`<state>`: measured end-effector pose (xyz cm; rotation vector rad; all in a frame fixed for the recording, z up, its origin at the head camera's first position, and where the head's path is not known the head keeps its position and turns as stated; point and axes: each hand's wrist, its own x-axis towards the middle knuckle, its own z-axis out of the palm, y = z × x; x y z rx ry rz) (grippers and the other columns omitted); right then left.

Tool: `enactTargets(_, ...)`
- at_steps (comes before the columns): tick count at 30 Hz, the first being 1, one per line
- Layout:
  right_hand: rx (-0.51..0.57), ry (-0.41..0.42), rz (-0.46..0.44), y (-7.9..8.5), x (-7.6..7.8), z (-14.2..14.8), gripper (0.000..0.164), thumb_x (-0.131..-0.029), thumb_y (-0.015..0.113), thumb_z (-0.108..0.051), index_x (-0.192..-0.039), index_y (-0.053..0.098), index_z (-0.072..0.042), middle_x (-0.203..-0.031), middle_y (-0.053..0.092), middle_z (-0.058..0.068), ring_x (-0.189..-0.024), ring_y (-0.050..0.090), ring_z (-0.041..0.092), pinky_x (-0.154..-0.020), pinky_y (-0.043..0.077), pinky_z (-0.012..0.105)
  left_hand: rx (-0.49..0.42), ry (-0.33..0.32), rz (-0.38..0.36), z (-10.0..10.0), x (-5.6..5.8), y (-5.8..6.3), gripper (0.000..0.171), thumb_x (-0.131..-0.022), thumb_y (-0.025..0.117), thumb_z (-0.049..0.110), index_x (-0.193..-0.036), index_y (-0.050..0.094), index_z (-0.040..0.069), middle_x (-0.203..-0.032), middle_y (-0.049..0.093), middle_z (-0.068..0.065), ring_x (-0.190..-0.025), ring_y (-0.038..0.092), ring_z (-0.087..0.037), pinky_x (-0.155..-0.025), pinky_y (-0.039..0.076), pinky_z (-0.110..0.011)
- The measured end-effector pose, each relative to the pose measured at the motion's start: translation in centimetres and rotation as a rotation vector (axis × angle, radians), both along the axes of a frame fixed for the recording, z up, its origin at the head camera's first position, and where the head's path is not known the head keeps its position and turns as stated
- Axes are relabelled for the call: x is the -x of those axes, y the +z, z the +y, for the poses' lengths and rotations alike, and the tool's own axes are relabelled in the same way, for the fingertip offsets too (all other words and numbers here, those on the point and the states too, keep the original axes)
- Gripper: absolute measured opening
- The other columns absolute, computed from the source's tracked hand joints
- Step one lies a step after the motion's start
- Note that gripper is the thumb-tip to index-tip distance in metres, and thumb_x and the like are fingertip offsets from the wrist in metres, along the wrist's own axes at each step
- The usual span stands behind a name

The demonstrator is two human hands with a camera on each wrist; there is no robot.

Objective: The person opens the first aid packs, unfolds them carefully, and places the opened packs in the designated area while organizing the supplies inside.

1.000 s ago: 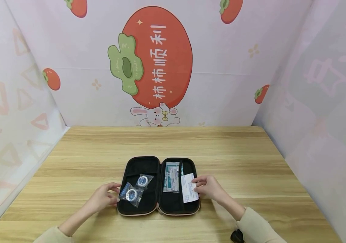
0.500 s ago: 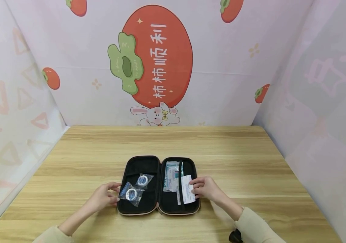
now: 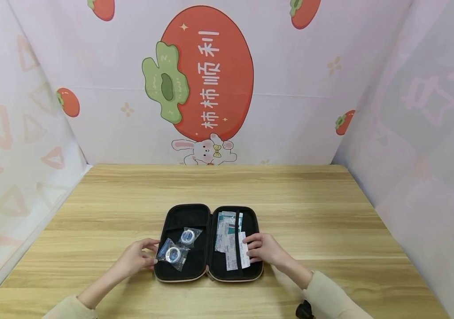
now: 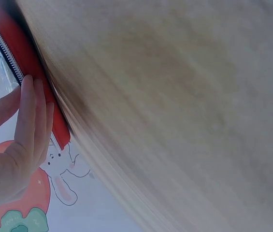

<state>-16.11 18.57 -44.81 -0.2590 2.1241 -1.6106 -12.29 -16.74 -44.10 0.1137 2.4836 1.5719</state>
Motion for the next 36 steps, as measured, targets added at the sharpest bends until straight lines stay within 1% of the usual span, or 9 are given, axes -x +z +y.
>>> enactTargets(5, 0.026, 0.007, -0.003, -0.1, -0.1, -0.5, 0.034, -0.077, 0.055, 0.011, -0.109, 0.046, 0.019, -0.084, 0.062, 0.015, -0.07, 0.058, 0.014, -0.063, 0.054, 0.035, 0.008, -0.001, 0.002, 0.0, 0.1, 0.0, 0.047, -0.066, 0.056, -0.019, -0.113, 0.046, -0.018, -0.089, 0.055, -0.017, -0.062, 0.059, -0.02, -0.052, 0.053, -0.03)
enactTargets(12, 0.042, 0.003, 0.011, -0.2, -0.2, -1.2, 0.034, -0.076, 0.055, 0.012, -0.107, 0.046, 0.019, -0.081, 0.063, 0.015, -0.068, 0.058, 0.014, -0.062, 0.054, 0.035, 0.014, 0.021, -0.008, 0.1, 0.1, 0.0, 0.047, -0.065, 0.054, -0.02, -0.112, 0.048, -0.016, -0.088, 0.055, -0.016, -0.062, 0.059, -0.019, -0.052, 0.053, -0.029)
enactTargets(15, 0.047, 0.006, 0.013, -0.2, -0.2, -1.3, 0.034, -0.076, 0.055, 0.012, -0.107, 0.045, 0.02, -0.082, 0.062, 0.015, -0.068, 0.059, 0.014, -0.063, 0.054, 0.035, 0.014, 0.019, -0.008, 0.1, 0.1, 0.1, 0.047, -0.065, 0.054, -0.02, -0.112, 0.047, -0.017, -0.088, 0.055, -0.016, -0.062, 0.059, -0.019, -0.052, 0.053, -0.029)
enactTargets(18, 0.046, 0.003, 0.018, -0.2, -0.2, -1.4, 0.033, -0.076, 0.055, 0.012, -0.107, 0.045, 0.02, -0.081, 0.061, 0.013, -0.068, 0.058, 0.014, -0.063, 0.054, 0.035, 0.015, 0.018, -0.007, 0.1, 0.1, 0.1, 0.047, -0.065, 0.054, -0.02, -0.112, 0.047, -0.017, -0.088, 0.055, -0.016, -0.062, 0.059, -0.019, -0.052, 0.053, -0.028)
enactTargets(23, 0.052, -0.023, 0.021, -0.3, -0.2, -1.7, 0.032, -0.076, 0.054, 0.014, -0.106, 0.045, 0.021, -0.077, 0.059, 0.007, -0.066, 0.057, 0.012, -0.063, 0.054, 0.036, 0.017, 0.018, -0.007, 0.1, 0.1, 0.0, 0.047, -0.065, 0.054, -0.02, -0.112, 0.047, -0.017, -0.088, 0.055, -0.015, -0.061, 0.059, -0.019, -0.052, 0.053, -0.028)
enactTargets(26, 0.062, -0.035, 0.018, -0.4, -0.2, -1.9, 0.032, -0.076, 0.053, 0.014, -0.105, 0.044, 0.021, -0.077, 0.058, 0.006, -0.065, 0.056, 0.012, -0.062, 0.054, 0.036, 0.015, 0.019, -0.009, 0.1, 0.1, 0.0, 0.047, -0.065, 0.053, -0.02, -0.112, 0.047, -0.017, -0.087, 0.055, -0.015, -0.061, 0.058, -0.019, -0.052, 0.053, -0.028)
enactTargets(33, 0.075, -0.046, 0.026, -0.5, -0.1, -2.1, 0.033, -0.074, 0.052, 0.012, -0.105, 0.043, 0.021, -0.072, 0.061, 0.01, -0.062, 0.057, 0.012, -0.061, 0.054, 0.037, 0.019, 0.03, -0.012, 0.2, 0.0, 0.0, 0.047, -0.065, 0.053, -0.02, -0.112, 0.048, -0.017, -0.087, 0.055, -0.015, -0.061, 0.058, -0.019, -0.052, 0.052, -0.028)
enactTargets(36, 0.079, -0.056, 0.022, -0.6, -0.1, -2.1, 0.033, -0.073, 0.053, 0.011, -0.104, 0.044, 0.02, -0.07, 0.061, 0.009, -0.06, 0.057, 0.012, -0.06, 0.054, 0.035, 0.019, 0.027, -0.012, 0.1, 0.0, 0.0, 0.047, -0.065, 0.053, -0.02, -0.111, 0.047, -0.017, -0.087, 0.055, -0.016, -0.061, 0.058, -0.018, -0.052, 0.053, -0.028)
